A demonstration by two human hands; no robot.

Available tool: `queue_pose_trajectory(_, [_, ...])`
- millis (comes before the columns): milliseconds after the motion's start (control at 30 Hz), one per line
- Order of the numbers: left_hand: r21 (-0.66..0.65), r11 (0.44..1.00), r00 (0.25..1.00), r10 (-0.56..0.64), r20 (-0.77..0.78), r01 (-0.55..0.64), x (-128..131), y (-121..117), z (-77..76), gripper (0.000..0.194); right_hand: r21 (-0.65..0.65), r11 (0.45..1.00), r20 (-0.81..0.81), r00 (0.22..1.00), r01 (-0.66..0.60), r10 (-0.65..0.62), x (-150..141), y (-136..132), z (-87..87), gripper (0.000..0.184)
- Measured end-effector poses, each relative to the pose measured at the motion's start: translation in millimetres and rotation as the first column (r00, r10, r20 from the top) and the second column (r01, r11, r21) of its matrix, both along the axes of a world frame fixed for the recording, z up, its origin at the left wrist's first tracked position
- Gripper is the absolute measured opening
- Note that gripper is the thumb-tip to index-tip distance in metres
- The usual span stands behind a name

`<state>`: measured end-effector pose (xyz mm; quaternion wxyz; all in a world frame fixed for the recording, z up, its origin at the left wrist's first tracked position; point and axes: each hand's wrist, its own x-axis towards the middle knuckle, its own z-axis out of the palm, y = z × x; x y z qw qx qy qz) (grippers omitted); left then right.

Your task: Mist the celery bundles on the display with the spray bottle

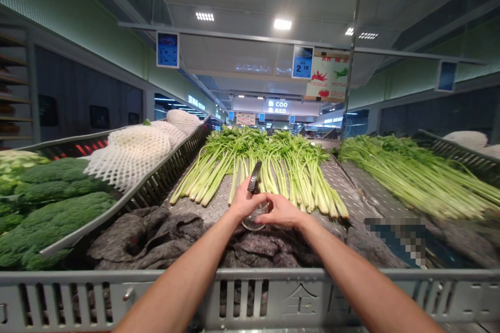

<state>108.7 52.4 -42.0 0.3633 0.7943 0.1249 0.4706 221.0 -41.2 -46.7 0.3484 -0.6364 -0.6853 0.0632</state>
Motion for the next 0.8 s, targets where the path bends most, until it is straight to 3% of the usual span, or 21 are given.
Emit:
queue_pose_trajectory(233, [-0.094,0.995,0.998,-0.022,0.058,0.028,1.0,-1.8,3.4,0.031,0.006,1.0,-0.008,1.0,-0.013,0.013,0.3,0.6,1.5,0.063])
queue_pose_trajectory(800, [-0.102,0.994,0.997,-0.035,0.075,0.043,0.3,-1.7,2.4,0.033,0.044,0.999,0.02,0.999,-0.03,0.029,2.4,1.5,-0.1,0.06])
